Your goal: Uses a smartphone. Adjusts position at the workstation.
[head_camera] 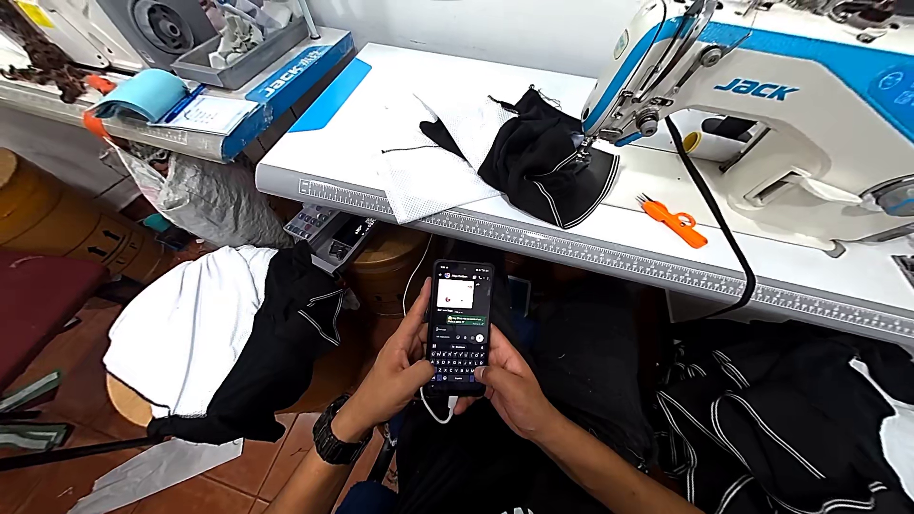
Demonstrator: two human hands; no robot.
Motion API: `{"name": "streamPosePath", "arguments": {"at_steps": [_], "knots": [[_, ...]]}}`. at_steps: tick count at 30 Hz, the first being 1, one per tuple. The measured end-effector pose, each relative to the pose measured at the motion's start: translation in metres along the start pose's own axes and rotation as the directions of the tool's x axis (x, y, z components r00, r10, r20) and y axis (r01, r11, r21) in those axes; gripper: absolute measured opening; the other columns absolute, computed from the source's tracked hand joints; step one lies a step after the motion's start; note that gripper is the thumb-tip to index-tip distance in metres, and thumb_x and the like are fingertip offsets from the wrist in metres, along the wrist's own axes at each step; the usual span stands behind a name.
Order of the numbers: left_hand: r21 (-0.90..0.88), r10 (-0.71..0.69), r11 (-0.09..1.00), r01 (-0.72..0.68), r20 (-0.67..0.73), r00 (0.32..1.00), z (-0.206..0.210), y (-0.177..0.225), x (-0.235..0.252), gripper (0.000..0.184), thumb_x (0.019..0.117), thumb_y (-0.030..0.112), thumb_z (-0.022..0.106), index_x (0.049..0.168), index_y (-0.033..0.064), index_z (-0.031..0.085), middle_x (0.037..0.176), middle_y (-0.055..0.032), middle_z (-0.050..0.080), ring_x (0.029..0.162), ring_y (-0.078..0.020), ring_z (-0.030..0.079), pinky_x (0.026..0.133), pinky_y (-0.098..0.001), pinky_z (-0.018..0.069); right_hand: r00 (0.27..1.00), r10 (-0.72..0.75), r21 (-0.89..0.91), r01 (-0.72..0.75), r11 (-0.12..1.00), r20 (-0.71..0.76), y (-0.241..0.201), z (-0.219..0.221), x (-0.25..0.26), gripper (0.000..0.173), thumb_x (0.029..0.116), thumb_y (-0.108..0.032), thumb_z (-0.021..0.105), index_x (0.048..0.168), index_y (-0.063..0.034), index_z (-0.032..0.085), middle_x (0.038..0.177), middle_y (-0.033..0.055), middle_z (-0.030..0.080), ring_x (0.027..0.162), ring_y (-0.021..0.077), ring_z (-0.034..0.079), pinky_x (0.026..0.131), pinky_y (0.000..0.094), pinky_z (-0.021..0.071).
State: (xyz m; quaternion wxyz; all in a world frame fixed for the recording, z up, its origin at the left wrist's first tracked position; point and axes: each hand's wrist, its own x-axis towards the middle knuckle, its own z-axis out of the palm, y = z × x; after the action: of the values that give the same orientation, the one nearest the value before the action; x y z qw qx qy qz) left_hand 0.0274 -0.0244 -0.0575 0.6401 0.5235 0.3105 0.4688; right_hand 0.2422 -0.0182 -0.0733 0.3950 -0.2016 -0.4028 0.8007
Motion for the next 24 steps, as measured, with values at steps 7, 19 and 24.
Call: {"name": "streamPosePath", "arguments": {"at_steps": [7,19,24], "knots": [[-0.05,0.039,0.998,-0.036,0.046,0.998,-0.003,-0.003,0.001,0.099,0.086,-0.006,0.048,0.167,0.0269,0.001,0.141,-0.0215,0.058,0.117,-0.0323,0.067,0.1,-0.046,0.057,1.0,0.027,0.027,-0.027,0.999,0.001,-0.002,0.002,0.003,0.051,0.096,0.001,0.041,0.146,-0.0054,0.03,0.128,0.0214,0.064,0.104,0.0348,0.072,0.071,0.048,0.0641],[0.769,0.145,0.516,0.378,-0.514,0.846,-0.201,-0.013,0.007,0.047,0.095,0.025,0.068,0.139,0.0086,0.062,0.136,-0.0174,0.063,0.127,-0.0357,0.06,0.104,-0.0609,0.0484,0.898,0.181,-0.378,-0.342,0.861,-0.401,0.015,-0.038,0.102,0.037,0.1064,-0.025,0.035,0.135,-0.0061,0.049,0.099,0.0061,0.073,0.075,0.0103,0.073,0.055,0.0257,0.0599],[0.625,0.094,0.581,0.522,-0.689,0.719,-0.23,-0.035,0.021,0.036,0.0964,0.027,0.062,0.126,0.0078,0.069,0.117,-0.0177,0.071,0.11,-0.0375,0.068,0.09,-0.0627,0.0533,0.831,0.146,-0.387,-0.395,0.833,-0.536,0.056,-0.046,0.205,0.04,0.1104,-0.039,0.038,0.118,-0.0085,0.064,0.095,0.0073,0.072,0.079,0.0136,0.071,0.061,0.0309,0.059]]}}
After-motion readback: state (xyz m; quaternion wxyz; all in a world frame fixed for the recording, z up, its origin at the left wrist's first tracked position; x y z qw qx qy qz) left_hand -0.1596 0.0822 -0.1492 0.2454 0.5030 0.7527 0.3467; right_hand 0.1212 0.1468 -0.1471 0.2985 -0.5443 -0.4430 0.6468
